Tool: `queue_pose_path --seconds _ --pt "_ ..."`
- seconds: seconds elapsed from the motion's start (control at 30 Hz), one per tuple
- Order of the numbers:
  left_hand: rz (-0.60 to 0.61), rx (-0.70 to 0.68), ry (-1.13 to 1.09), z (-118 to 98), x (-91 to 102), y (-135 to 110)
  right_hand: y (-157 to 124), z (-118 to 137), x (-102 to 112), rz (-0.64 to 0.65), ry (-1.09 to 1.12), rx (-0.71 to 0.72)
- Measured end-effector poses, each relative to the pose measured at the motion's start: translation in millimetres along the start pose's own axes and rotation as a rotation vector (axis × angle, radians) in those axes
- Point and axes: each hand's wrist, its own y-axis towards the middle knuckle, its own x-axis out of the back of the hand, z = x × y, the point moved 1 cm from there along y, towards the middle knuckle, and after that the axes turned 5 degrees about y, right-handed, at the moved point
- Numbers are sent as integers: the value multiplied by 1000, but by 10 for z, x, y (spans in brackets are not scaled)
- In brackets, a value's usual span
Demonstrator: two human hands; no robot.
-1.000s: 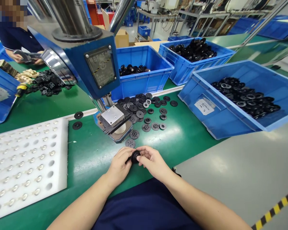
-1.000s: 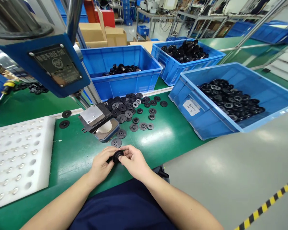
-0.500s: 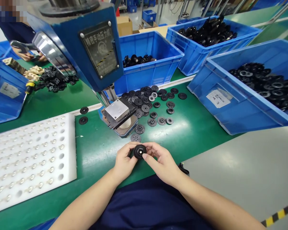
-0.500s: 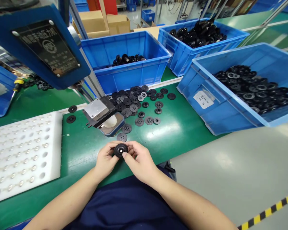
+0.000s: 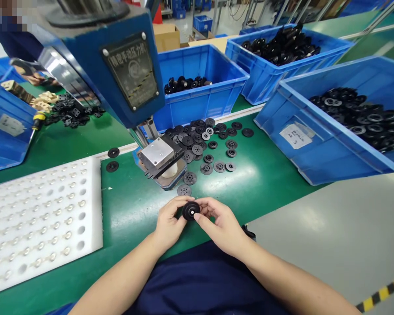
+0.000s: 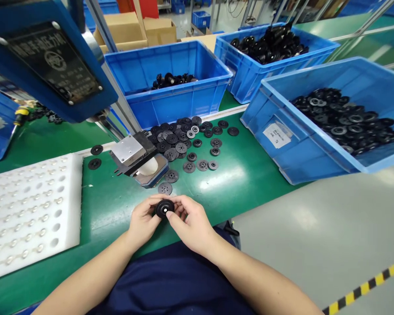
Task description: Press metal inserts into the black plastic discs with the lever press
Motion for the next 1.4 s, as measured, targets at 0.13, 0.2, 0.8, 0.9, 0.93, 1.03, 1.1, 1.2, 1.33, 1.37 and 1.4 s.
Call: queue_pose_path --seconds 0.13,0.2,0.8,0.9,0.93,1.03,1.1,1.2,1.33,1.37,1.4 --pt "9 -55 63 -19 5 4 -19 -11 -3 1 -20 26" --pt "6 -104 89 -27 5 4 -32 -12 -5 0 -45 55" --pt "-31 -209 140 -98 17 -16 -76 110 11 19 -39 112" --pt "-41 -181 139 -105 17 -81 -89 128 26 26 -17 134" --pt "-38 -177 141 -109 17 -101 -92 132 29 31 -11 142" --pt "-31 -188 132 -128 28 -133 -103 148 35 60 7 167" --pt "-36 -198 116 -143 38 -132 -108 162 40 75 13 177" --pt "-48 -228 102 -165 49 -116 -109 183 50 96 8 185" --pt "-59 -258 120 -188 57 -98 -105 201 56 120 -5 203" --pt "-59 -261 123 -194 60 -94 -104 203 57 120 -7 209" --pt "-58 -263 126 -199 64 -88 -103 206 59 119 -9 214"
